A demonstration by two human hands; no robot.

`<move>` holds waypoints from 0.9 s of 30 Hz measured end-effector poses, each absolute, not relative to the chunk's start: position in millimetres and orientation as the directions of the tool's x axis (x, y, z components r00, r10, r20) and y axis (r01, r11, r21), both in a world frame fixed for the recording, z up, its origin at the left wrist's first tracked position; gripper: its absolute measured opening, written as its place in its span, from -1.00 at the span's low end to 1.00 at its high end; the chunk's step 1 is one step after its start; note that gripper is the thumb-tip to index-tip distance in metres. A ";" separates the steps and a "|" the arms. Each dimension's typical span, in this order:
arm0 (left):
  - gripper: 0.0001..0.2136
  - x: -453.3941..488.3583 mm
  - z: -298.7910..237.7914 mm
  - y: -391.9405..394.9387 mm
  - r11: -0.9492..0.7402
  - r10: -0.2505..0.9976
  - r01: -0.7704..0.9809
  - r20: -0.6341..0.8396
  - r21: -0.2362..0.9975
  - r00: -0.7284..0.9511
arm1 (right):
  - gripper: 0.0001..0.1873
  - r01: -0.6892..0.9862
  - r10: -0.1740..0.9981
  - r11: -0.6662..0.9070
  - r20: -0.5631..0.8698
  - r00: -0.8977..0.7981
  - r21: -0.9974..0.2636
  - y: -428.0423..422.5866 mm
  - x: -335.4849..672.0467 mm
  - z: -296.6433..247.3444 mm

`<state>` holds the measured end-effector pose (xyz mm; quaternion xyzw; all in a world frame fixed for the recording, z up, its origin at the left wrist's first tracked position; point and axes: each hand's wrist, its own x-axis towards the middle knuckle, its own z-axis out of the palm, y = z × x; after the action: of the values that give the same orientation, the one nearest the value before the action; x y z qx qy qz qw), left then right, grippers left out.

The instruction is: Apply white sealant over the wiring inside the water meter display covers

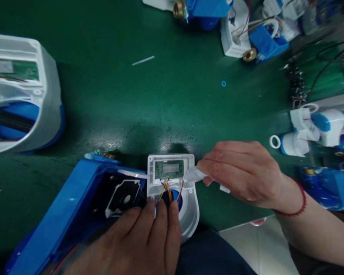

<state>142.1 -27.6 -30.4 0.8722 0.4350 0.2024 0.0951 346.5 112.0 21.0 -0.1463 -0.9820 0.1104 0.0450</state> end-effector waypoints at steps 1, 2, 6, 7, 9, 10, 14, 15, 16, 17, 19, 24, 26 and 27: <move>-0.66 142.9 -30.4 -27.9 -0.602 0.798 0.721 0.271 0.343 0.538 | -0.75 0.267 0.289 0.936 0.066 -0.955 -0.227 112.6 346.0 21.1; -0.66 143.7 -30.5 -28.5 -0.599 0.801 0.725 0.269 0.341 0.535 | -0.75 0.261 0.283 0.938 0.072 -0.956 -0.228 113.2 345.5 21.1; -0.65 147.3 -30.9 -32.3 -0.576 0.816 0.750 0.284 0.326 0.503 | -0.69 0.277 0.298 0.927 0.050 -0.953 -0.254 115.0 343.9 21.0; -0.65 147.9 -31.0 -33.2 -0.574 0.817 0.751 0.286 0.327 0.500 | -0.68 0.278 0.301 0.925 0.055 -0.952 -0.258 115.2 343.3 20.7; -0.64 148.8 -31.4 -34.0 -0.572 0.819 0.748 0.280 0.336 0.500 | -0.66 0.280 0.308 0.923 0.072 -0.949 -0.266 115.2 341.7 20.0; -0.64 149.0 -31.8 -34.1 -0.574 0.818 0.745 0.271 0.339 0.507 | -0.66 0.281 0.313 0.920 0.079 -0.947 -0.273 115.1 340.6 19.4; -0.65 148.6 -34.3 -34.0 -0.574 0.818 0.751 0.272 0.327 0.507 | -0.59 0.285 0.333 0.902 0.103 -0.937 -0.323 115.0 338.4 17.0; -0.66 148.3 -34.6 -34.1 -0.578 0.815 0.751 0.279 0.321 0.508 | -0.57 0.278 0.332 0.899 0.111 -0.937 -0.339 114.9 339.0 16.7; -0.66 147.9 -34.5 -34.1 -0.579 0.814 0.752 0.283 0.315 0.508 | -0.56 0.279 0.336 0.895 0.114 -0.935 -0.347 114.7 340.1 16.6; -0.66 147.4 -34.1 -34.0 -0.582 0.811 0.752 0.284 0.310 0.511 | -0.57 0.283 0.340 0.893 0.111 -0.934 -0.351 114.3 341.6 16.7; -0.66 146.3 -31.9 -33.0 -0.591 0.806 0.747 0.265 0.305 0.529 | -0.63 0.310 0.361 0.884 0.091 -0.928 -0.349 113.3 344.6 16.9; -0.64 143.1 -23.9 -26.7 -0.621 0.784 0.735 0.187 0.274 0.592 | -0.68 0.316 0.375 0.874 0.099 -0.922 -0.370 111.3 343.5 14.6; -0.64 142.6 -21.9 -24.5 -0.626 0.779 0.734 0.166 0.264 0.605 | -0.66 0.307 0.373 0.871 0.110 -0.921 -0.384 111.5 341.2 13.3; -0.64 142.5 -21.1 -23.6 -0.626 0.778 0.733 0.163 0.264 0.606 | -0.65 0.308 0.374 0.870 0.108 -0.921 -0.386 111.7 340.8 13.2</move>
<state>142.5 -23.6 -21.1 0.8921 0.4236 0.1318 0.0856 340.8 111.7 13.2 -0.1771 -0.9627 0.1837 0.0898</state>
